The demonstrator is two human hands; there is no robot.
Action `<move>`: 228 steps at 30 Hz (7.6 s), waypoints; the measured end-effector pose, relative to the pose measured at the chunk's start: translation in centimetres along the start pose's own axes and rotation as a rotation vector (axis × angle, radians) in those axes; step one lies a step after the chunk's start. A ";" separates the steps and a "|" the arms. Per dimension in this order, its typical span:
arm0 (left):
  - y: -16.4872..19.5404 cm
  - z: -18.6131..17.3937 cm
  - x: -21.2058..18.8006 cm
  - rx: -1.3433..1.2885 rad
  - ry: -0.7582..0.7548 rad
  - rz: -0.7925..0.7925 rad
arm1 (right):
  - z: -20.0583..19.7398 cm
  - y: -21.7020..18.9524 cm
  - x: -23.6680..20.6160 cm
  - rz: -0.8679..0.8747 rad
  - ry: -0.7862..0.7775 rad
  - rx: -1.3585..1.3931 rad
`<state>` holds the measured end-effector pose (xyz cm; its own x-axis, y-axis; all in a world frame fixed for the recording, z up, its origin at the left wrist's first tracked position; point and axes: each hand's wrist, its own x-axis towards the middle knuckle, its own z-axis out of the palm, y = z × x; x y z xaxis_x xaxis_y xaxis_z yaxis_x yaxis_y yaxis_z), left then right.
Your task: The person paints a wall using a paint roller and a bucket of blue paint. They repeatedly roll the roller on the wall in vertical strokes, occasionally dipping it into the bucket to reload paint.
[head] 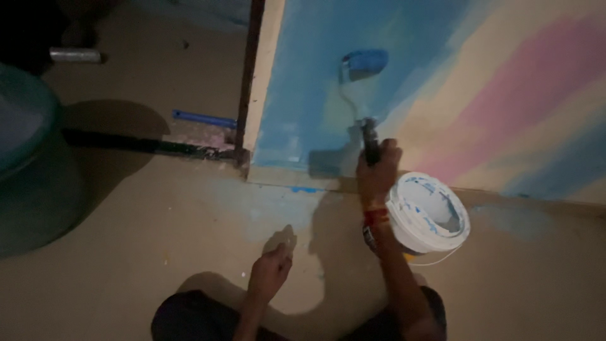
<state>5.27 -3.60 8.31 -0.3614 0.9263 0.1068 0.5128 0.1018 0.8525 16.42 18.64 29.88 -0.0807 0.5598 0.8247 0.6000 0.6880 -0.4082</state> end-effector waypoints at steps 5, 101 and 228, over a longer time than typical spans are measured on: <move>0.2 -0.1 -0.1 -0.039 0.099 0.104 | 1.7 1.3 -0.8 -0.032 -0.072 0.031; -8.1 4.4 2.0 0.078 0.275 0.111 | 9.6 7.2 -21.5 0.768 -0.477 0.547; -3.1 2.0 1.4 0.014 0.055 -0.081 | 3.7 0.8 5.5 0.439 -0.316 0.517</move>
<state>4.78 -1.89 4.80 -0.4439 0.8937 0.0659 0.4906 0.1808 0.8524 13.49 24.00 32.60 -0.1912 0.8856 0.4233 0.1855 0.4561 -0.8704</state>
